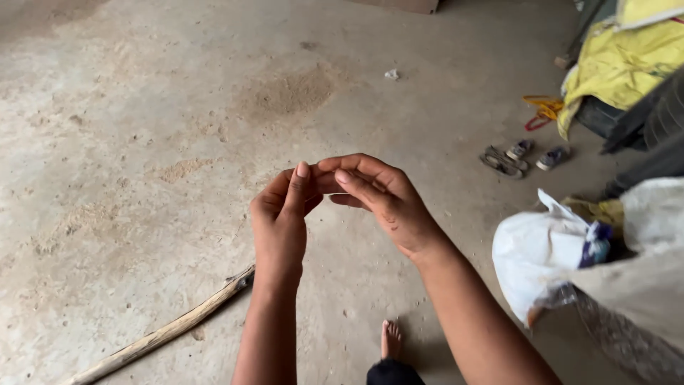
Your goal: The person is inspecting, cleaning, and adjusting components of a woodworking machine using hand tools.
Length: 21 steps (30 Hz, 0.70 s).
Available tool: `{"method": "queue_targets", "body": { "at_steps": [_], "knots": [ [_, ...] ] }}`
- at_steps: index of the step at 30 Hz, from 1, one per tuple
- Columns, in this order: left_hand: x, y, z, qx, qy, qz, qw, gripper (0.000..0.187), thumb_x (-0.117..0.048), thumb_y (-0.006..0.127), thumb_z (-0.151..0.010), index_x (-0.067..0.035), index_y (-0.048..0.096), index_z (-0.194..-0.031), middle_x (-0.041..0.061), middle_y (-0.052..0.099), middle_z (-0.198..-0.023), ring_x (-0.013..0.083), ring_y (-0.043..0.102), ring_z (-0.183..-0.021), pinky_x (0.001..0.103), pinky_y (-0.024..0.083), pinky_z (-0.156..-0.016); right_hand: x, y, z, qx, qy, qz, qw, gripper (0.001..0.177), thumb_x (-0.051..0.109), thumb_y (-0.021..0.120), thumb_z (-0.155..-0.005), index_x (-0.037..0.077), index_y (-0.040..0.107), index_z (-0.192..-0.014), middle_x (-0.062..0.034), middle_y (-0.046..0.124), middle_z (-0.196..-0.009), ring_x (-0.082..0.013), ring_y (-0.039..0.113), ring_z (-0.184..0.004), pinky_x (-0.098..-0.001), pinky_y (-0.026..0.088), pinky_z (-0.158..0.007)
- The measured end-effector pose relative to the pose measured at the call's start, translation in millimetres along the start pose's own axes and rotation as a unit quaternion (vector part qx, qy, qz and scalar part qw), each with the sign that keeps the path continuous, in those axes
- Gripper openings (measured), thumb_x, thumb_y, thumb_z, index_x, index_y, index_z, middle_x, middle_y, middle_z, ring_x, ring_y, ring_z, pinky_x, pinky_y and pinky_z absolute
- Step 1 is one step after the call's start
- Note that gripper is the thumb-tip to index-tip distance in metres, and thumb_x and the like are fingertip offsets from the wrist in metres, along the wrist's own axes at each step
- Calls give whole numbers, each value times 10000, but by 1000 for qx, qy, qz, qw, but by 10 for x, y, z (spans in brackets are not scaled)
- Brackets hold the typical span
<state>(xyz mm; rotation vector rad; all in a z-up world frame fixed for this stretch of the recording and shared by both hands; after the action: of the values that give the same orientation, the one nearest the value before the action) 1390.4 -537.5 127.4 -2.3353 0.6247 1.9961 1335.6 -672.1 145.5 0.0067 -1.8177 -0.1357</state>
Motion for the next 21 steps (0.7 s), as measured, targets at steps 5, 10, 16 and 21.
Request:
{"method": "queue_targets", "body": {
  "at_steps": [5, 10, 16, 21],
  "knots": [
    [211, 239, -972, -39, 13, -4, 999, 286, -200, 694, -964, 11, 731, -1153, 77, 779, -991, 133, 717, -933, 294, 584, -876, -70, -551, -993, 30, 24, -14, 999, 371, 309, 593, -1014, 76, 649, -1297, -90, 778, -1124, -199, 744, -1127, -392, 561, -1073],
    [302, 463, -1722, -85, 51, -13, 995, 265, -126, 726, -942, 31, 714, -1156, 90, 796, -981, 128, 735, -930, 277, 577, -865, -166, -948, -1824, 91, 10, -39, 995, 371, 299, 599, -1026, 41, 672, -1284, -91, 766, -1130, -200, 728, -1134, -407, 558, -1083],
    [343, 587, -2276, -133, 48, -43, 989, 323, -177, 718, -943, 26, 704, -1195, 106, 797, -924, 133, 748, -898, 292, 585, -883, -364, -1240, -2499, 115, 26, -44, 992, 379, 302, 607, -1022, 34, 688, -1277, -97, 769, -1031, -207, 754, -1050, -409, 574, -1061],
    [386, 470, -2770, -181, 52, -62, 980, 547, -420, 520, -1023, -10, 588, -1379, 184, 750, -1137, 241, 725, -1087, 390, 574, -1004, -567, -1346, -3048, 112, 19, -39, 993, 525, 363, 629, -994, 30, 606, -1398, -136, 704, -1209, -234, 676, -1180, -416, 540, -1074]
  ]
}}
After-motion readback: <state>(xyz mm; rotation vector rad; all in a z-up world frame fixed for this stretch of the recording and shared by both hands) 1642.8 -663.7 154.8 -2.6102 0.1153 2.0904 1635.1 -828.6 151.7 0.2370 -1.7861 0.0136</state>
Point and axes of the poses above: each hand's wrist, its own z-axis away from the middle knuckle, its own y-axis out of the palm, x = y × z, the point moved 9 cm from there along -z, towards the middle knuckle
